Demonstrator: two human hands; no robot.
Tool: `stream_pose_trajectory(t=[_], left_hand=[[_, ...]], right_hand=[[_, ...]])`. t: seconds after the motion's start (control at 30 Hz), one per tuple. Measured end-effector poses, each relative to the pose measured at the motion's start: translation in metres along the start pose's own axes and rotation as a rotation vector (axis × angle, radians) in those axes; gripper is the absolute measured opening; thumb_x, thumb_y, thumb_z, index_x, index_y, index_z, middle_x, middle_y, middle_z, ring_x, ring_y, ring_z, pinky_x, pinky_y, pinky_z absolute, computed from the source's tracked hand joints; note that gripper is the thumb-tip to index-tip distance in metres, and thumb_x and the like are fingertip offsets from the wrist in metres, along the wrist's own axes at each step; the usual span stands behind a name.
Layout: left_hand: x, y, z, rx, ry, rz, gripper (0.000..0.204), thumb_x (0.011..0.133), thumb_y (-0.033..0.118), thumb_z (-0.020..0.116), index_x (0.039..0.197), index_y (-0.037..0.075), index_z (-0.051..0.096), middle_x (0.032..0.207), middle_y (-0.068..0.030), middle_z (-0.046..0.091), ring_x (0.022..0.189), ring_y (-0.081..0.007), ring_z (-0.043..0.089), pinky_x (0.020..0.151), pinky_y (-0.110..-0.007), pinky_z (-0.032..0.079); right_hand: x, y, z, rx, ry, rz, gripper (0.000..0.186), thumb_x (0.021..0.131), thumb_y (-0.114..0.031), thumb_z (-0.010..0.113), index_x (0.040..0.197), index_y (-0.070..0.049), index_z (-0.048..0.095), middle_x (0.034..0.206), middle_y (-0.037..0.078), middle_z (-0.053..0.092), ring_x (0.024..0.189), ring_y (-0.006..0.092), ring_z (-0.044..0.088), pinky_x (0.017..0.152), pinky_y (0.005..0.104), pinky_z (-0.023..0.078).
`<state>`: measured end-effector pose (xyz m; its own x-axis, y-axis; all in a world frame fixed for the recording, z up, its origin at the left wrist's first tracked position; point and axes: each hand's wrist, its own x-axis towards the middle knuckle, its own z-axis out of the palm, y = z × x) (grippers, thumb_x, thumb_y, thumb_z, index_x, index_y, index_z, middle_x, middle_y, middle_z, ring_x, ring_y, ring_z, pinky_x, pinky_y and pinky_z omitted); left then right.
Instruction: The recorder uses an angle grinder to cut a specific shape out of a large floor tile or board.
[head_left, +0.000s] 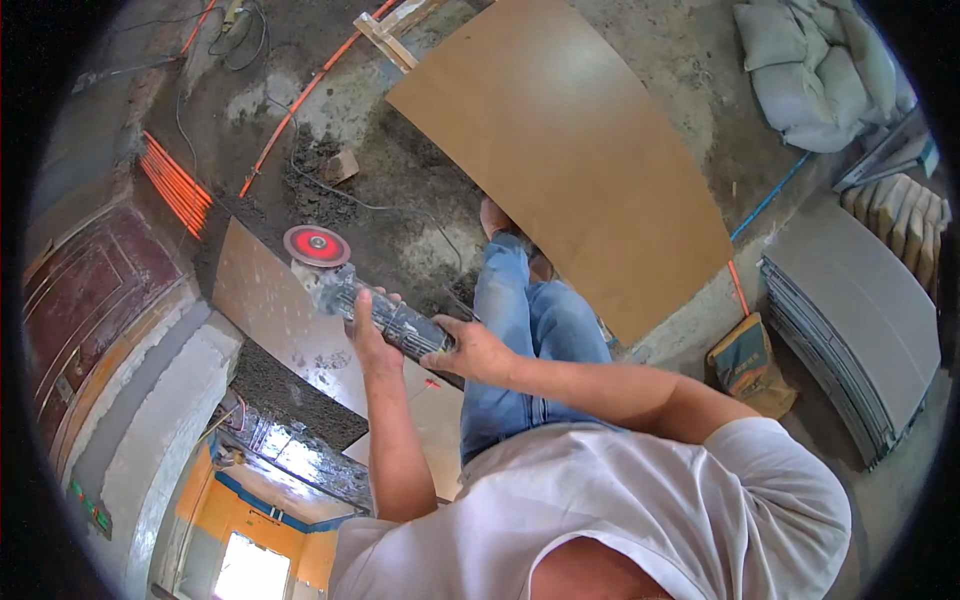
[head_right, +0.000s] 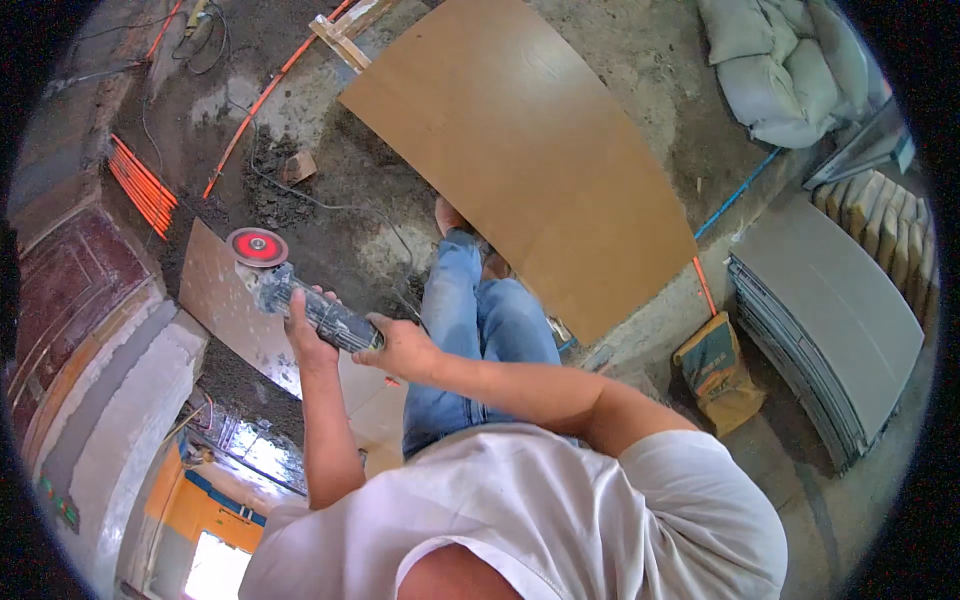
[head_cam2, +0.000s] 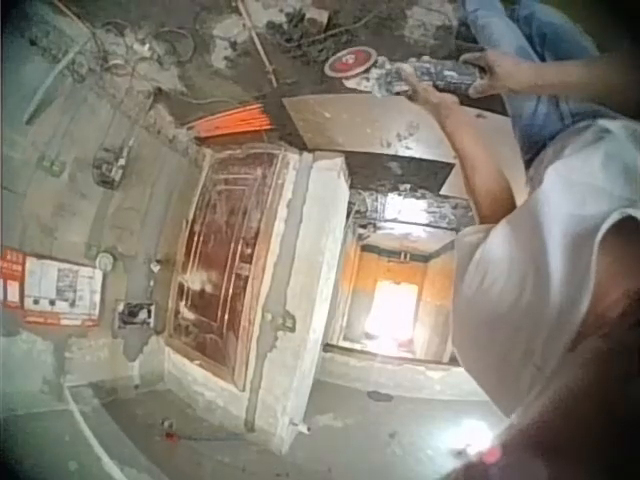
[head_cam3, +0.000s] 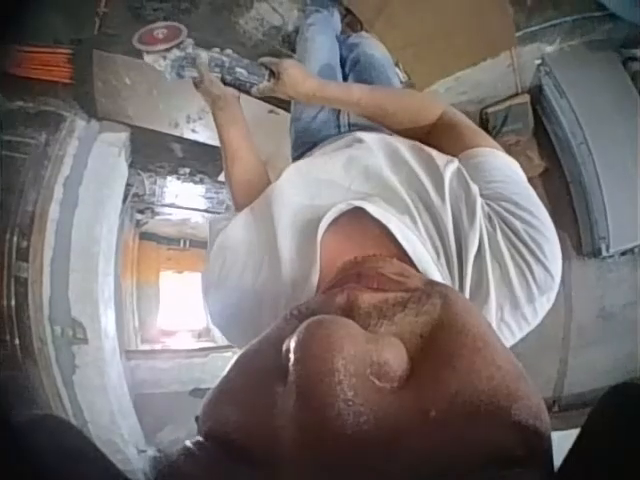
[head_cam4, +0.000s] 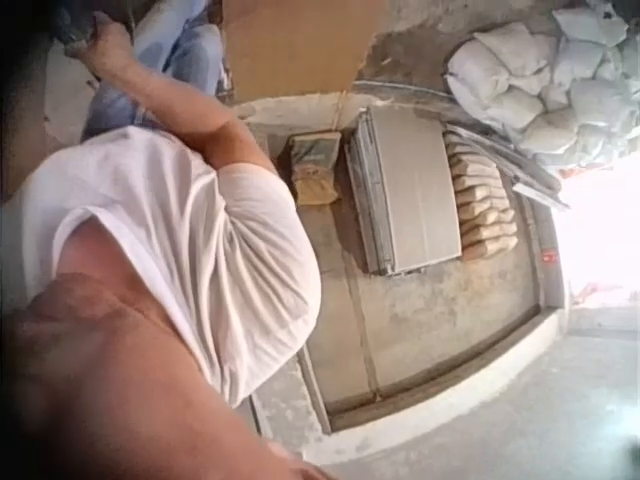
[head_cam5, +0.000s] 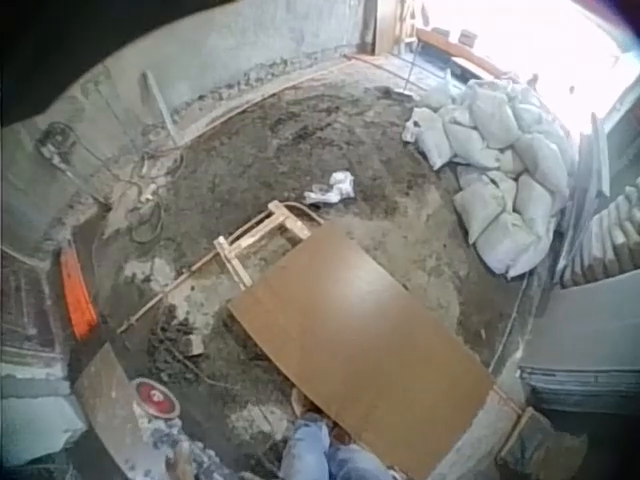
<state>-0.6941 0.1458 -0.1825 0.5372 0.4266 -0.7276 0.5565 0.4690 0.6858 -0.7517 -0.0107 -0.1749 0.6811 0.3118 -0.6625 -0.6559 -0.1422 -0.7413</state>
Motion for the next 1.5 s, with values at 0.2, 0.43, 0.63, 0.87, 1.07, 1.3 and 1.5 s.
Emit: stream_pose_trajectory(t=[0.2,0.43,0.63,0.87,1.07,1.3,1.5], left_hand=[[0.083,-0.041,0.008,0.063,-0.143,-0.092,0.029,0.08,0.013,0.064,0.103,0.0,0.052,0.087,-0.0107,0.06,0.071,-0.0256,0.062,0.064,-0.039,0.054],[0.216,-0.102,0.083,-0.028,-0.156,-0.044,0.032,0.083,0.018,0.062,0.106,-0.001,0.051,0.094,-0.0128,0.061,0.076,-0.0269,0.063,0.067,-0.041,0.054],[0.306,-0.17,0.156,0.01,-0.327,0.152,0.035,0.085,0.025,0.061,0.108,0.0,0.051,0.099,-0.0111,0.061,0.083,-0.0258,0.062,0.074,-0.04,0.053],[0.378,-0.211,0.196,-0.047,-0.468,0.198,0.031,0.08,0.018,0.067,0.1,-0.002,0.054,0.088,-0.0133,0.062,0.077,-0.0268,0.063,0.068,-0.039,0.054],[0.419,-0.222,0.219,0.037,-0.512,0.306,0.031,0.081,0.018,0.066,0.099,-0.004,0.054,0.085,-0.014,0.061,0.075,-0.0273,0.064,0.069,-0.04,0.055],[0.468,-0.213,0.23,0.059,-0.597,0.283,0.034,0.081,0.02,0.066,0.104,-0.001,0.053,0.095,-0.0162,0.062,0.077,-0.0275,0.064,0.068,-0.04,0.055],[0.484,-0.209,0.232,0.06,-0.601,0.333,0.041,0.08,0.021,0.067,0.11,0.001,0.049,0.1,-0.0149,0.062,0.079,-0.0277,0.064,0.067,-0.041,0.055]], right_hand=[[0.065,0.066,-0.04,-0.015,0.071,-0.092,0.048,0.083,-0.039,0.065,0.114,-0.003,0.061,0.103,0.02,0.065,0.096,0.0302,0.064,0.085,0.0373,0.049],[0.164,0.309,-0.278,-0.641,0.838,0.207,0.057,0.085,-0.034,0.062,0.129,-0.002,0.046,0.132,0.024,0.046,0.123,0.0375,0.044,0.104,0.0423,0.034],[0.182,0.429,-0.372,-0.971,1.037,0.332,0.057,0.09,-0.037,0.052,0.139,-0.011,0.038,0.142,0.018,0.037,0.131,0.0337,0.034,0.107,0.045,0.027],[0.186,0.466,-0.377,-1.201,1.204,0.121,0.053,0.092,-0.037,0.042,0.14,-0.014,0.037,0.146,0.015,0.032,0.135,0.0334,0.027,0.109,0.0476,0.017],[0.189,0.462,-0.376,-1.193,1.229,0.103,0.05,0.093,-0.035,0.042,0.139,-0.014,0.04,0.145,0.014,0.034,0.135,0.0321,0.027,0.11,0.0465,0.017],[0.192,0.457,-0.373,-1.176,1.22,0.128,0.051,0.093,-0.032,0.044,0.14,-0.014,0.039,0.146,0.012,0.032,0.136,0.0307,0.026,0.11,0.047,0.016],[0.192,0.46,-0.374,-1.183,1.234,0.091,0.05,0.092,-0.03,0.045,0.138,-0.012,0.041,0.145,0.013,0.034,0.135,0.0313,0.027,0.111,0.0468,0.016]])
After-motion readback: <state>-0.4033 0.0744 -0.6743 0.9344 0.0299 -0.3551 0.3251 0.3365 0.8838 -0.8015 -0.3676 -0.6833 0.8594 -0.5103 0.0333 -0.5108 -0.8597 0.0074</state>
